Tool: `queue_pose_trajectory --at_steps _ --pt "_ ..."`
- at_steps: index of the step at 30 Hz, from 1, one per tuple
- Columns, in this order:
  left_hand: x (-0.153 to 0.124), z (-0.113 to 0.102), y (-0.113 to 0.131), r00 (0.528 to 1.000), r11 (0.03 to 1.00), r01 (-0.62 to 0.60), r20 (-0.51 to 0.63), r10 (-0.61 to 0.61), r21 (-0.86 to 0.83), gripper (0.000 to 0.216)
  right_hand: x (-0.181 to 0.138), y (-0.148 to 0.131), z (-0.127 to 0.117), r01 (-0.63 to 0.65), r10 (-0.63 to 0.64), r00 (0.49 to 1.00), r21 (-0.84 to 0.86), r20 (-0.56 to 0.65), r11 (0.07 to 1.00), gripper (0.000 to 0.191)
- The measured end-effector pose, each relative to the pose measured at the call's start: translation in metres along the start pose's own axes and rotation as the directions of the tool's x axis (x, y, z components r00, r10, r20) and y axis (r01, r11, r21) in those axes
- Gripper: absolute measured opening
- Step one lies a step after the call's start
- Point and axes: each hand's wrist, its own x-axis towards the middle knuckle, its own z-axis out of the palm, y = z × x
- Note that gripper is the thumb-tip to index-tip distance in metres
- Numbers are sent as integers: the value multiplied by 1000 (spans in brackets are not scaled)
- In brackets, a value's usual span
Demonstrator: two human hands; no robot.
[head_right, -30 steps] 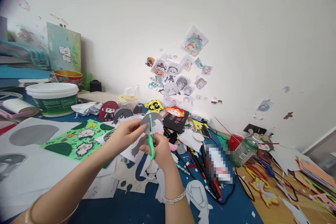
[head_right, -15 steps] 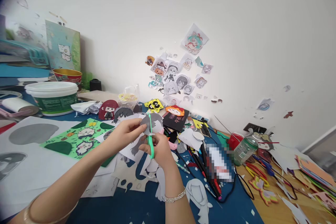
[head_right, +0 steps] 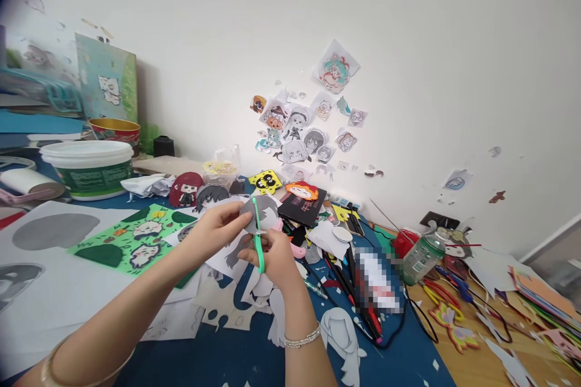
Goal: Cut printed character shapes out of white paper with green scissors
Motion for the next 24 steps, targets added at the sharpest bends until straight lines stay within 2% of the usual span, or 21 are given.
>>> queue_pose_trajectory --at_steps 9,13,15,20,24 --pt "1 2 0 994 992 66 98 -55 -107 24 0 1 0 32 -33 999 78 11 996 47" --pt "0 0 0 988 993 82 134 -70 -88 25 -1 1 -2 43 -46 999 91 25 995 44" --pt "-1 0 0 990 996 60 128 -50 -70 25 -2 1 -3 52 -55 998 80 28 995 42" --pt "0 0 0 1000 999 -1 -6 1 -38 29 -2 2 -4 52 -56 998 72 43 996 40" --pt "0 1 0 998 998 -5 68 9 -58 27 0 6 -4 96 -100 995 142 22 985 45"
